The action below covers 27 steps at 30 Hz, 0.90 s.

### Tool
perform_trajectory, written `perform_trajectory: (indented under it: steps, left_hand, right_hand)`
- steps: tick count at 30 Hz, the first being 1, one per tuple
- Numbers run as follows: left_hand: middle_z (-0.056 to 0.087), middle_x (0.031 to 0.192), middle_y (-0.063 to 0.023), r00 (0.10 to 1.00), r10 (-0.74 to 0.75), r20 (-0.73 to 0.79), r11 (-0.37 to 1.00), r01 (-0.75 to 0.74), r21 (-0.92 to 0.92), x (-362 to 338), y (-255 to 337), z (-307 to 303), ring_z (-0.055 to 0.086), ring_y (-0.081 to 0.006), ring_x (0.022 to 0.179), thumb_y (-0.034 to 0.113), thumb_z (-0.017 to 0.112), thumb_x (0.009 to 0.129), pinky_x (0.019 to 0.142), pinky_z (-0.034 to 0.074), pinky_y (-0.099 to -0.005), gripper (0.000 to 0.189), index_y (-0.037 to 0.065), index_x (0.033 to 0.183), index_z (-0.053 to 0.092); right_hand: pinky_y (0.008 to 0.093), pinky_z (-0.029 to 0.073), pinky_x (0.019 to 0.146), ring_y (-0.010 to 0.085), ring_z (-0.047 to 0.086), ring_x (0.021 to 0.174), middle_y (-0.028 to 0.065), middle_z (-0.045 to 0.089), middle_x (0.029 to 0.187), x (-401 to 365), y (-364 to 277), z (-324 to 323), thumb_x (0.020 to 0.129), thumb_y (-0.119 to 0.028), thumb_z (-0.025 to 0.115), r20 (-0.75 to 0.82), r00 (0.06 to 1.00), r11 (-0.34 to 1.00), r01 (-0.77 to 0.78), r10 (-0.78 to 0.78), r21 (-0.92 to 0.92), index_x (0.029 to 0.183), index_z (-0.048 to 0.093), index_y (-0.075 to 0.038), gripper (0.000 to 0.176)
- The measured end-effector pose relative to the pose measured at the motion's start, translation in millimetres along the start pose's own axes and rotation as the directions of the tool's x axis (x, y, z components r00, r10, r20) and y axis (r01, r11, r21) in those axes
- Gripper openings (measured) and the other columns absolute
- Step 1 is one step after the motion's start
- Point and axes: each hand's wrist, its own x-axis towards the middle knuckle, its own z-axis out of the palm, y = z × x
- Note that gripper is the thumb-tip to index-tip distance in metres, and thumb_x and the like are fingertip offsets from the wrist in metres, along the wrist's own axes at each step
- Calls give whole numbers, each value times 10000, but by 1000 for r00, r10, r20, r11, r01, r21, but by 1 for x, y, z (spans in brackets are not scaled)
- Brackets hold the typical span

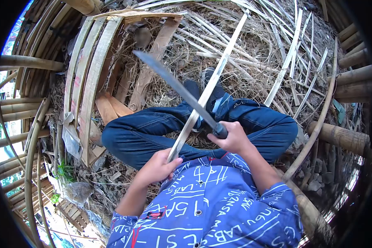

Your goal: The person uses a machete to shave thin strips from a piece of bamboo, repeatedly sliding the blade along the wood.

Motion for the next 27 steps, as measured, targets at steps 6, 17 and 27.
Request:
perform_trajectory:
  steps: [6, 17, 27]
  left_hand:
    - [470, 593, 40, 994, 97, 54, 993, -93, -66, 11, 1, 14, 457, -31, 451, 177, 650, 896, 374, 368, -207, 218, 71, 834, 470]
    - [508, 654, 23, 977, 193, -91, 976, -181, 125, 10, -5, 29, 465, -38, 486, 181, 613, 908, 394, 400, -216, 188, 33, 852, 511]
    - [525, 640, 16, 997, 69, -45, 997, -67, 45, -31, -9, 13, 474, -34, 499, 181, 596, 923, 411, 387, -212, 212, -6, 1022, 580]
  right_hand:
    - [410, 505, 607, 348, 626, 608, 179, 619, 637, -8, -21, 10, 666, -248, 716, 124, 992, 996, 30, -20, -79, 747, 661, -35, 234]
    - [460, 529, 684, 364, 657, 711, 182, 654, 697, 6, -11, -9, 631, -262, 668, 211, 976, 853, 62, 57, -518, 713, 662, -65, 214]
    - [454, 532, 755, 381, 661, 792, 222, 671, 801, 52, 64, -93, 696, -251, 653, -253, 927, 746, -375, 279, -551, 822, 700, -48, 244]
